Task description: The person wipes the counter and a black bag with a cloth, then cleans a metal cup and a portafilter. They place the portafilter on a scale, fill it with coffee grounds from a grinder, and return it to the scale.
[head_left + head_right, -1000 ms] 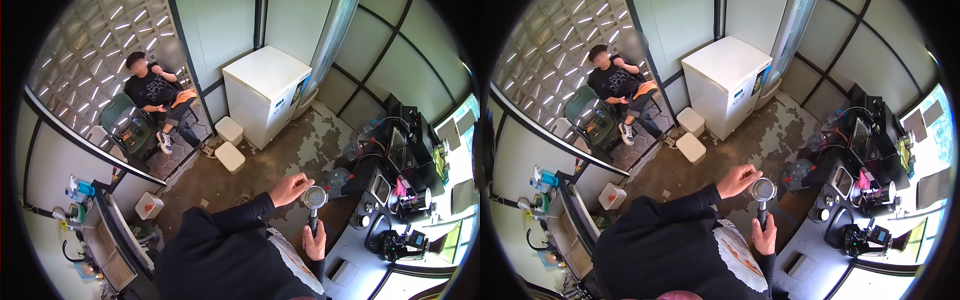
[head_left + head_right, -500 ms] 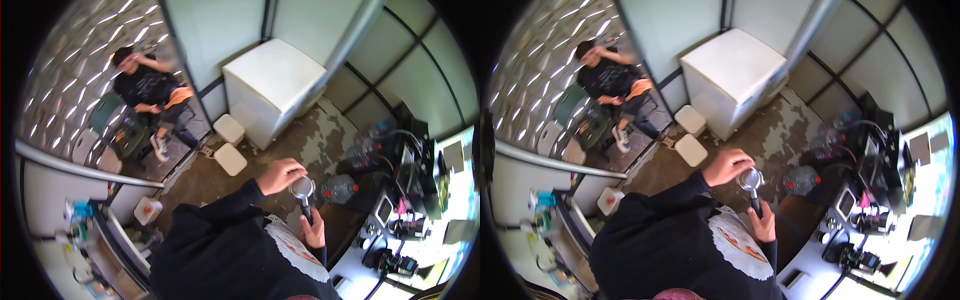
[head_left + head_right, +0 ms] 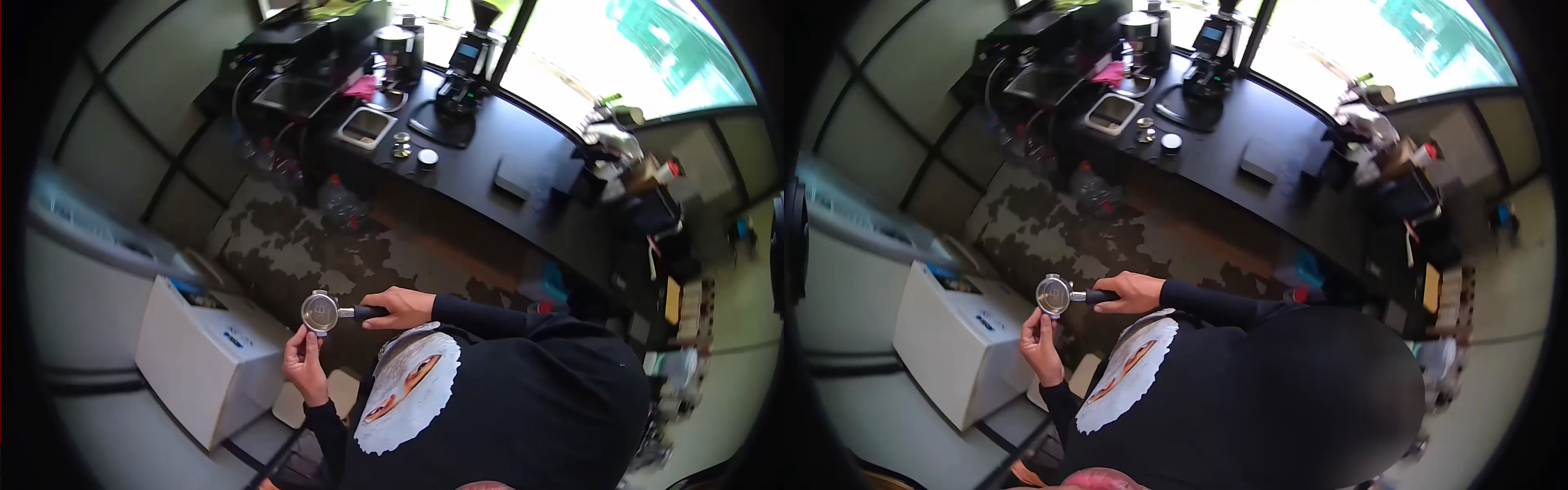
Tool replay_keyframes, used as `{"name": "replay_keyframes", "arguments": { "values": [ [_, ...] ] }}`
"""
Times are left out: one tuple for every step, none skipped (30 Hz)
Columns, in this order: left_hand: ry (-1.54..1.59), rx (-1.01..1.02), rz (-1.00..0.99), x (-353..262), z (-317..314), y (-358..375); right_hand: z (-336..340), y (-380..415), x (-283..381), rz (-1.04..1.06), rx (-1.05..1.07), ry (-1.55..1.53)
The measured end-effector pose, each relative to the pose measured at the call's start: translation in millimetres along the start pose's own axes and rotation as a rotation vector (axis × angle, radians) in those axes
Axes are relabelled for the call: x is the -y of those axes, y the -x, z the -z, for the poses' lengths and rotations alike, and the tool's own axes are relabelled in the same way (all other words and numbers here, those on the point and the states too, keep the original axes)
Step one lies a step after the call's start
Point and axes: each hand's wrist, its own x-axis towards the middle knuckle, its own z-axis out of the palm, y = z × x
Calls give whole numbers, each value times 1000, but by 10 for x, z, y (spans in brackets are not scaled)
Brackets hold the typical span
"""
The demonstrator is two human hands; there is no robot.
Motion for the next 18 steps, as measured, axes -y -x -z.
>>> {"name": "replay_keyframes", "arguments": {
  "values": [
    [-11, 84, 6, -49, -104, -61, 93, 109, 73, -120, -31, 3],
    [-49, 156, 26, 16, -256, -277, 246, 123, -29, -155, -90, -11],
    [-90, 187, 18, -41, -427, -312, 306, 245, -98, -191, -165, -3],
    [-137, 211, 8, -128, -606, -341, 369, 384, -183, -223, -234, 1],
    [-165, 275, 2, -179, -785, -445, 475, 600, -385, -231, -417, -32],
    [-112, 361, 14, -212, -904, -482, 569, 722, -471, -208, -551, 22],
    [-57, 445, 26, -235, -1034, -506, 716, 867, -572, -288, -606, 18],
    [-66, 463, 22, -232, -1173, -520, 888, 1008, -623, -324, -698, 18],
    [123, 523, 25, -230, -1301, -512, 1055, 1139, -699, -301, -832, 64],
    [312, 575, 30, -230, -1448, -495, 1256, 1285, -851, -320, -907, 89],
    [337, 585, 21, -262, -1608, -442, 1467, 1414, -1040, -345, -1003, 158],
    [327, 587, 20, -243, -1746, -397, 1704, 1542, -1134, -420, -1063, 152],
    [319, 583, -9, -203, -1868, -349, 1941, 1639, -1327, -422, -1127, 148],
    [310, 575, -39, -167, -1982, -288, 2164, 1715, -1560, -397, -1220, 287],
    [258, 542, -27, -147, -2098, -218, 2407, 1790, -1736, -375, -1253, 301],
    [249, 531, -32, -121, -2216, -138, 2625, 1857, -1876, -431, -1247, 320],
    [226, 510, -40, -98, -2333, -57, 2830, 1913, -2107, -469, -1246, 314],
    [202, 487, -47, -71, -2431, -7, 2999, 1949, -2329, -505, -1243, 308]
  ]
}}
